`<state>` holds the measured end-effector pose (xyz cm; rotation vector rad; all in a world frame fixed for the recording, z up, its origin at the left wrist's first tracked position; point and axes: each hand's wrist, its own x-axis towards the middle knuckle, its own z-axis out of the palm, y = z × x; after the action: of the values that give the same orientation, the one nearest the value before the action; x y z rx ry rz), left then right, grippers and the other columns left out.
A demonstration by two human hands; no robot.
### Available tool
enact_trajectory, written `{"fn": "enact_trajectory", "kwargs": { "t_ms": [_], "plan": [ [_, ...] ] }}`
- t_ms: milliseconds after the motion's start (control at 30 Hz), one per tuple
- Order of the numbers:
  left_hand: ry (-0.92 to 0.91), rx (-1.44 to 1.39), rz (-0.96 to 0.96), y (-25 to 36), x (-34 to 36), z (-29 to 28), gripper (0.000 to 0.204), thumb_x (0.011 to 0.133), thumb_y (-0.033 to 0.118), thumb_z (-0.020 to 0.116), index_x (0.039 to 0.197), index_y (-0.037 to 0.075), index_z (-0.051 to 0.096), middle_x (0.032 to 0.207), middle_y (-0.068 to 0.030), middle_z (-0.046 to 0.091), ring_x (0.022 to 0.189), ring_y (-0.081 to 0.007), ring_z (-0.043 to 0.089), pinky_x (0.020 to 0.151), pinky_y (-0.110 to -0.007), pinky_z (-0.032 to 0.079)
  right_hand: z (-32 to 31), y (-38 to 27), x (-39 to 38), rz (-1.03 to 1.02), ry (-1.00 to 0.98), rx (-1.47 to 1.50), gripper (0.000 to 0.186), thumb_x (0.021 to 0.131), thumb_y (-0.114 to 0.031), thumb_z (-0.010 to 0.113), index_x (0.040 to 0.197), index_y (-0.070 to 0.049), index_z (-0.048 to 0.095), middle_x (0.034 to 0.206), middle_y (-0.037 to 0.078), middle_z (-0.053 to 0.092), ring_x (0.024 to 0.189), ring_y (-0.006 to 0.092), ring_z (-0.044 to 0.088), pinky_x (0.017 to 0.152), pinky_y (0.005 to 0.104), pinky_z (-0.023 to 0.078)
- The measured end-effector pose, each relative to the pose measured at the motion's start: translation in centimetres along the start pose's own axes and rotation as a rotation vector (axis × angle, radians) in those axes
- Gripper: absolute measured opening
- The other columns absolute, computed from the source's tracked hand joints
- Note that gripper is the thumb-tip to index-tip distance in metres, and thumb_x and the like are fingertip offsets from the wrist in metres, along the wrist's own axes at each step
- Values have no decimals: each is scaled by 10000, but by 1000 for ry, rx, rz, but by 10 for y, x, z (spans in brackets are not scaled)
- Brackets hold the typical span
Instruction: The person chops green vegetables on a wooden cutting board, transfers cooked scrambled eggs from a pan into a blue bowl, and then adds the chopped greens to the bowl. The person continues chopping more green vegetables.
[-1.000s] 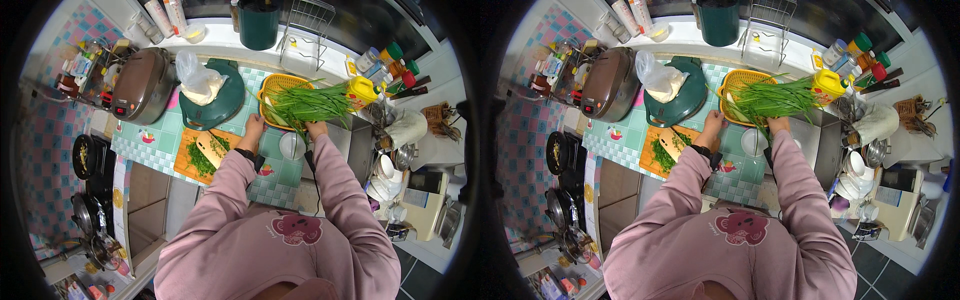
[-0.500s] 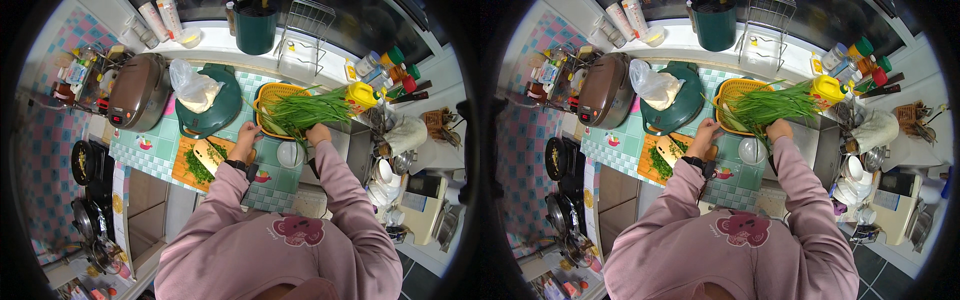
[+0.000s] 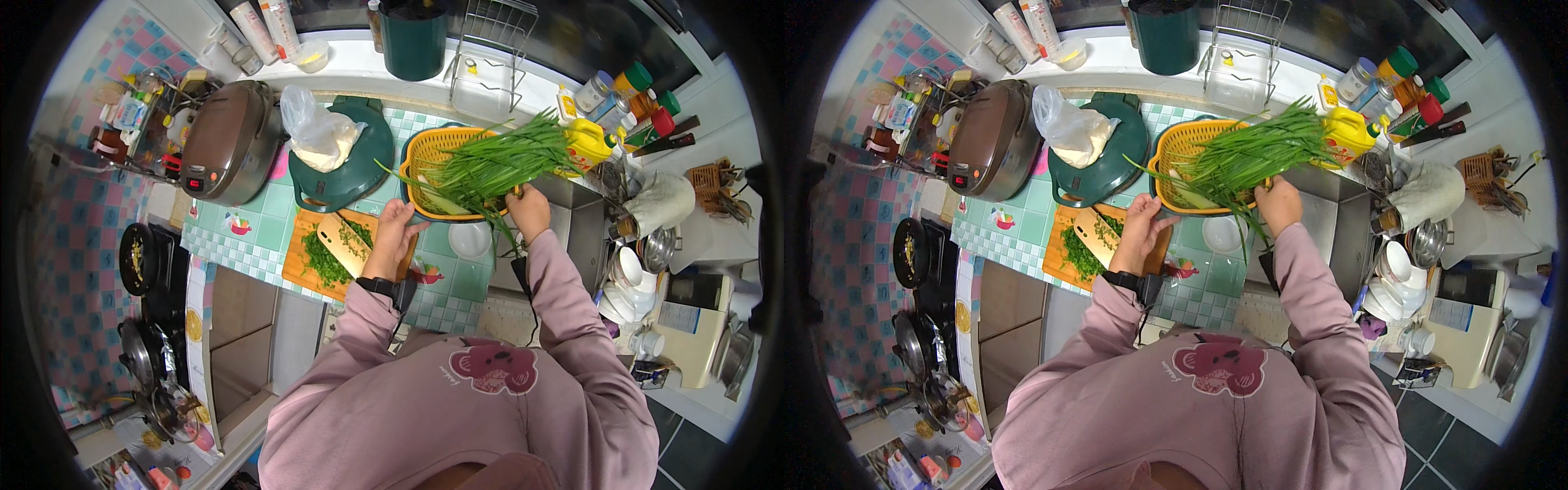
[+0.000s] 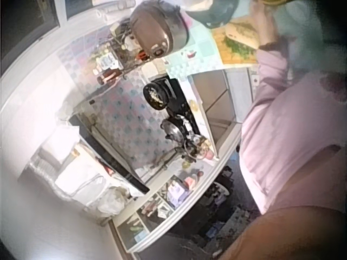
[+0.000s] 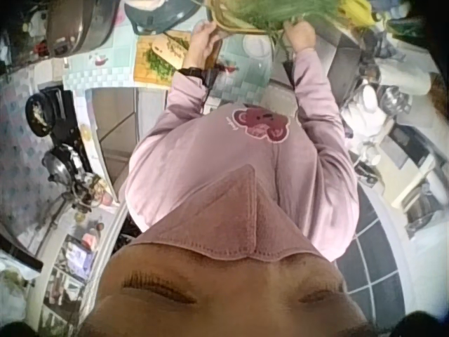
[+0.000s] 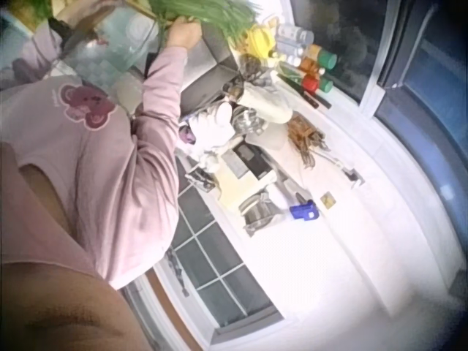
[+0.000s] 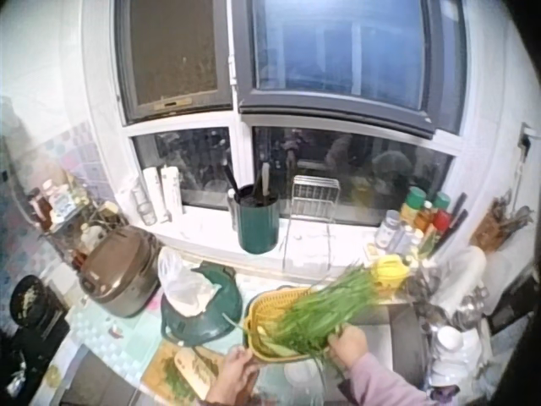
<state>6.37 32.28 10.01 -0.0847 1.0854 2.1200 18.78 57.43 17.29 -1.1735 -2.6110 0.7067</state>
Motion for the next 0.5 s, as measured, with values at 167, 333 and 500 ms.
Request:
{"fn": "enact_trajectory", "kwargs": {
  "t_ms": [167, 333, 500],
  "plan": [
    [-33, 7, 62, 11, -22, 23, 117, 970, 94, 544, 870, 102, 484, 830, 20, 547, 842, -150, 608, 847, -505, 561, -25, -2, -9, -35, 83, 35, 279, 753, -274, 674, 867, -21, 645, 803, 179, 679, 803, 382, 651, 744, 454, 519],
    [-86, 30, 85, 10, -50, 51, 119, 962, 49, 541, 869, 94, 481, 852, 5, 583, 839, -140, 632, 826, -426, 581, -62, 10, -32, 91, 25, 379, 207, 798, -178, 644, 797, 21, 590, 643, 133, 641, 507, 251, 645, 503, 377, 511],
    [-97, 118, 67, -5, -65, 74, 128, 957, 46, 552, 868, 105, 481, 866, 13, 597, 832, -110, 626, 762, -358, 580, -94, 40, -66, 232, 12, 570, 151, 857, -121, 586, 826, 27, 585, 635, 94, 633, 463, 155, 621, 392, 282, 479]
  ]
}}
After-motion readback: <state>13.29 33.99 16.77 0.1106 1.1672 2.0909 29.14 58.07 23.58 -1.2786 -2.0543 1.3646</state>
